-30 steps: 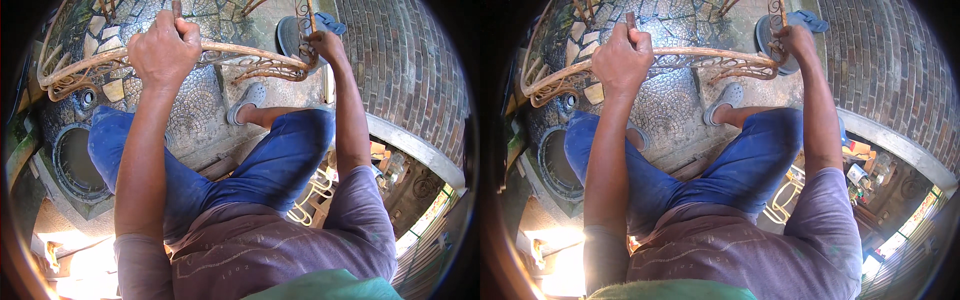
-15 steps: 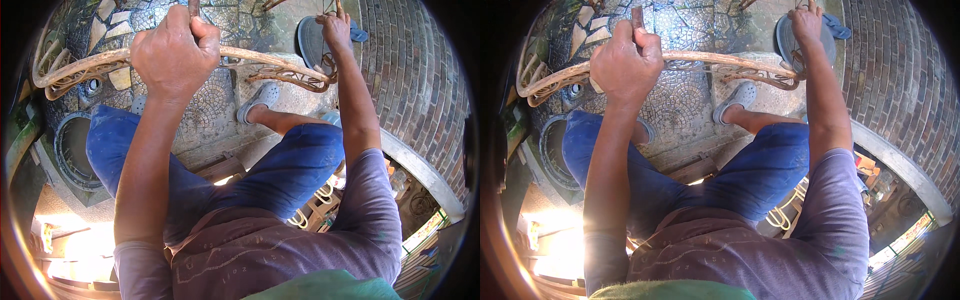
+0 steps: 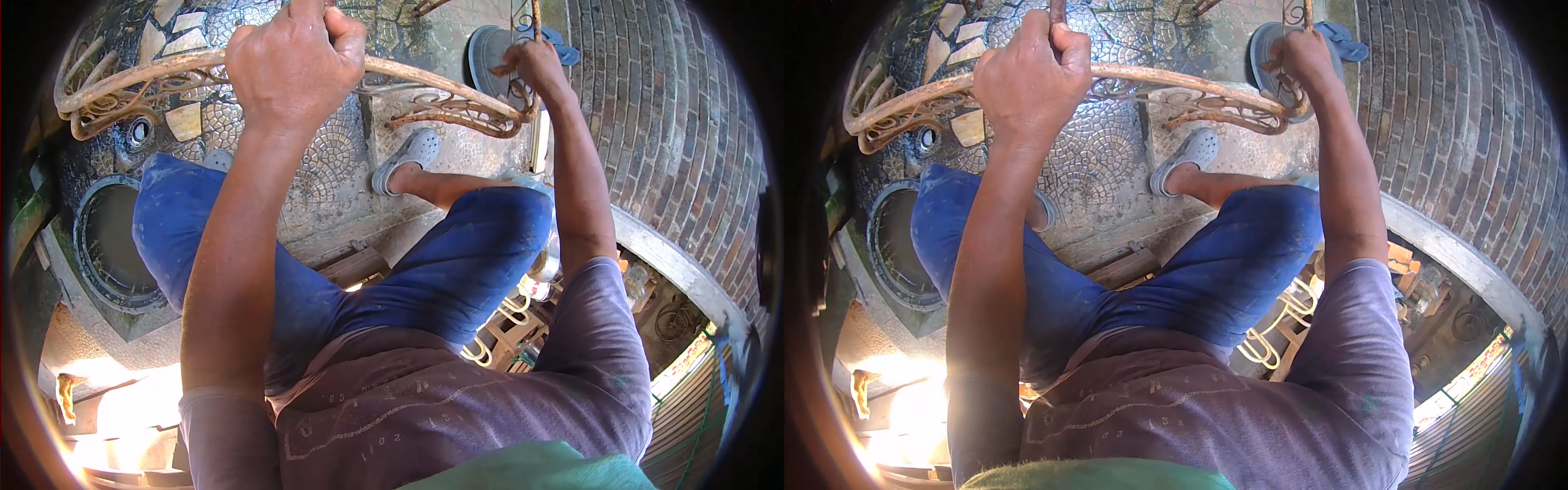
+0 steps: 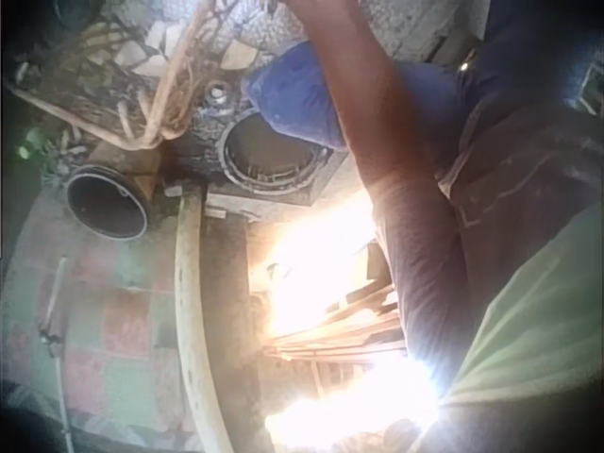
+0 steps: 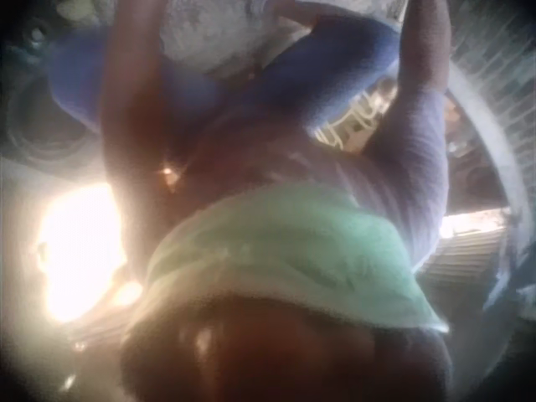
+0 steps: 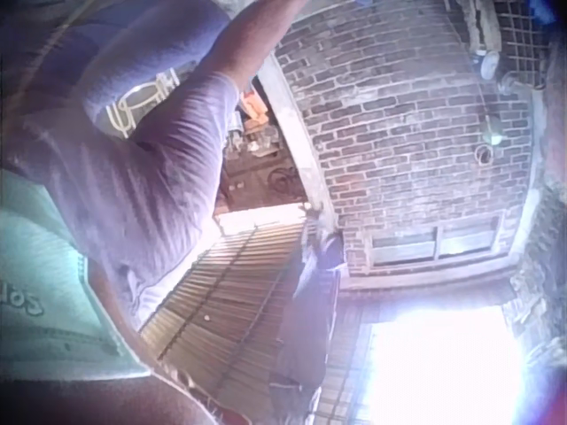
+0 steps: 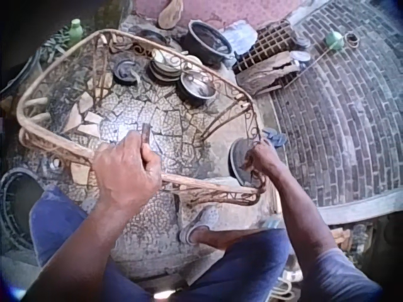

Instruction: The person repairs a wicker chair frame by cleaning the joints with a cloth, applying adhesive or sealant from a container by hand, and smoothing the material over the structural bends.

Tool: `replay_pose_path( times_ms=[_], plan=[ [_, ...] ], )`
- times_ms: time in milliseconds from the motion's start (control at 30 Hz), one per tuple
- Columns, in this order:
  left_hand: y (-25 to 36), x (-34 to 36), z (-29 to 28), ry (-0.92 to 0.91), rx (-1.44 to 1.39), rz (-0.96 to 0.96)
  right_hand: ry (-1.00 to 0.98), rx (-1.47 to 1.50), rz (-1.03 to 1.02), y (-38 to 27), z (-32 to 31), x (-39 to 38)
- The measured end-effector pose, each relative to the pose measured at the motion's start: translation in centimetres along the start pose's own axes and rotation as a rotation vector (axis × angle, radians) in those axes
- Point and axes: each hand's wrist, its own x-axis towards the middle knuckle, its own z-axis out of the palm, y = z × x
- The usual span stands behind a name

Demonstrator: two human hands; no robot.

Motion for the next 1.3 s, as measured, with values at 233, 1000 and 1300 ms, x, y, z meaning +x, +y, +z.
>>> replay_pose_path(
  times_ms=[233,1000,1300],
  plan=[
    [1.2,0.7,-0.4,0.106,-0.016,0.063,0.076,-0.099,-0.080,1.8,1.2,1.1],
    [1.3,0.3,-0.1,0.131,0.053,0.002,-0.064,0.297,0.203,-3.7,-4.7,-9.1],
    [1.4,0.4,0.1,0.104,0.054,-0.032,-0.124,0.708,0.394,-0.9,-5.7,-11.4]
  ],
)
